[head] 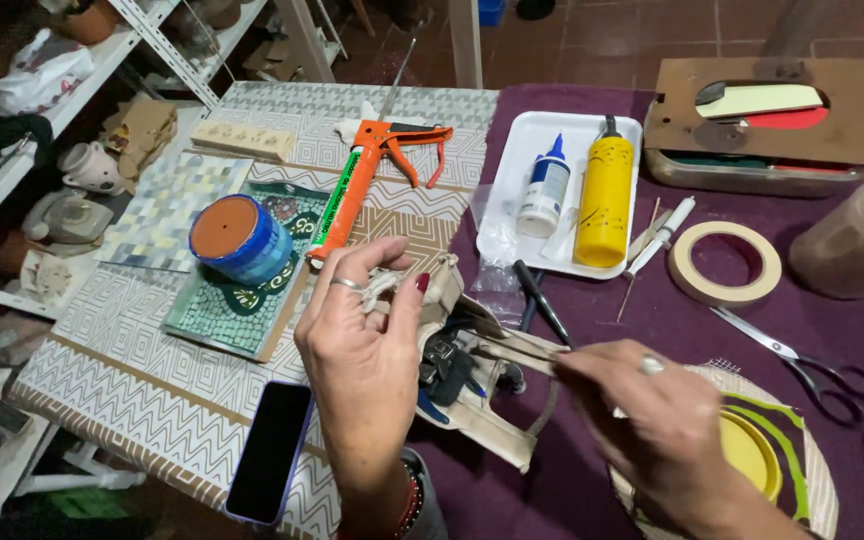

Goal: Cutting crafting materials and marking a base for a mosaic art project.

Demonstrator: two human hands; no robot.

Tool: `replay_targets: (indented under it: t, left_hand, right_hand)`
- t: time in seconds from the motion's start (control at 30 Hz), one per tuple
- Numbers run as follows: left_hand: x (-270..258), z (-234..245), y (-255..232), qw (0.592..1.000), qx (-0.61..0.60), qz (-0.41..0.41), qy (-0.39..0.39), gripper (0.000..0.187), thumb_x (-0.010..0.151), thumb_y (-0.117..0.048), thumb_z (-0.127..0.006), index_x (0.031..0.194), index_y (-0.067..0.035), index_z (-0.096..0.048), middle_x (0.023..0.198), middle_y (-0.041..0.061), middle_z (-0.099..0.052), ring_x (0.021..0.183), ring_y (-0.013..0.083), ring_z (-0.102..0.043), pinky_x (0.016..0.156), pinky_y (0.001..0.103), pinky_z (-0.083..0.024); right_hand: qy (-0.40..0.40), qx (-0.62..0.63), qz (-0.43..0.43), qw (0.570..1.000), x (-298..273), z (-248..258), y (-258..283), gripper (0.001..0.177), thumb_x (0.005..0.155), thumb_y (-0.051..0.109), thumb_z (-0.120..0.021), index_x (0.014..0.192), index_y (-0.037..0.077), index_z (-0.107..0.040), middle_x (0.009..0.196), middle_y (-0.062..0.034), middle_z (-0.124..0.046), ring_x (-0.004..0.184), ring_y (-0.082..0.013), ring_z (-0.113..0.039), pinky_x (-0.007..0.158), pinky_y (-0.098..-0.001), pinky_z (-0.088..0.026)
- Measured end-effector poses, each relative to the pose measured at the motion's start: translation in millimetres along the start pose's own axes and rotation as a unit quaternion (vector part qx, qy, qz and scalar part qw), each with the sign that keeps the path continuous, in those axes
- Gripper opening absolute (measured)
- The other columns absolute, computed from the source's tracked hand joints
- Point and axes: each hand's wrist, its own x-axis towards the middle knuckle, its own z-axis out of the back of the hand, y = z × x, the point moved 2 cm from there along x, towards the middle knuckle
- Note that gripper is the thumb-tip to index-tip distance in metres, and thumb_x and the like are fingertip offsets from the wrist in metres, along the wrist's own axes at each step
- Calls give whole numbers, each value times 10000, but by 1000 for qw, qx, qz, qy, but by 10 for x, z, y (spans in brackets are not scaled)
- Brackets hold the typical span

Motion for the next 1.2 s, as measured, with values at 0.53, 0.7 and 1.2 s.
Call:
replay_targets:
  t: [0.53, 0.7, 1.2]
  left_hand:
    - [-139, 44, 1366, 989, -66, 42, 129, 402, 1089, 152, -627, 1466, 214, -500, 1214, 287, -590, 871, 290, -575, 668, 313, -471]
    - [-227, -132, 2189, 978, -85, 147, 123, 568, 1119, -105, -617, 1644, -27, -413, 1386, 139, -520, 843, 219, -510, 524, 289, -406]
    - [-121, -77, 283, 997, 29, -18, 70, 249, 999, 235, -719, 1237, 225, -648, 1062, 257, -677, 675, 229, -550, 608, 300, -457]
  right_hand:
    - [-9, -102, -18, 995, -53, -6, -466, 269, 900, 4, -649, 1167, 6, -676, 1162, -153, -717, 909, -235, -703, 782, -319, -606]
    - [122, -313, -166, 927, -843, 466, -1731, 254, 865, 54, -662, 1094, -53, -686, 1168, -230, -726, 965, -329, -704, 798, -395, -617]
    - [202, -309, -246, 896, -1225, 1038, -2192, 380, 848, 371, -590, 1090, 126, -750, 1059, -118, -660, 975, -325, -646, 781, -416, -584]
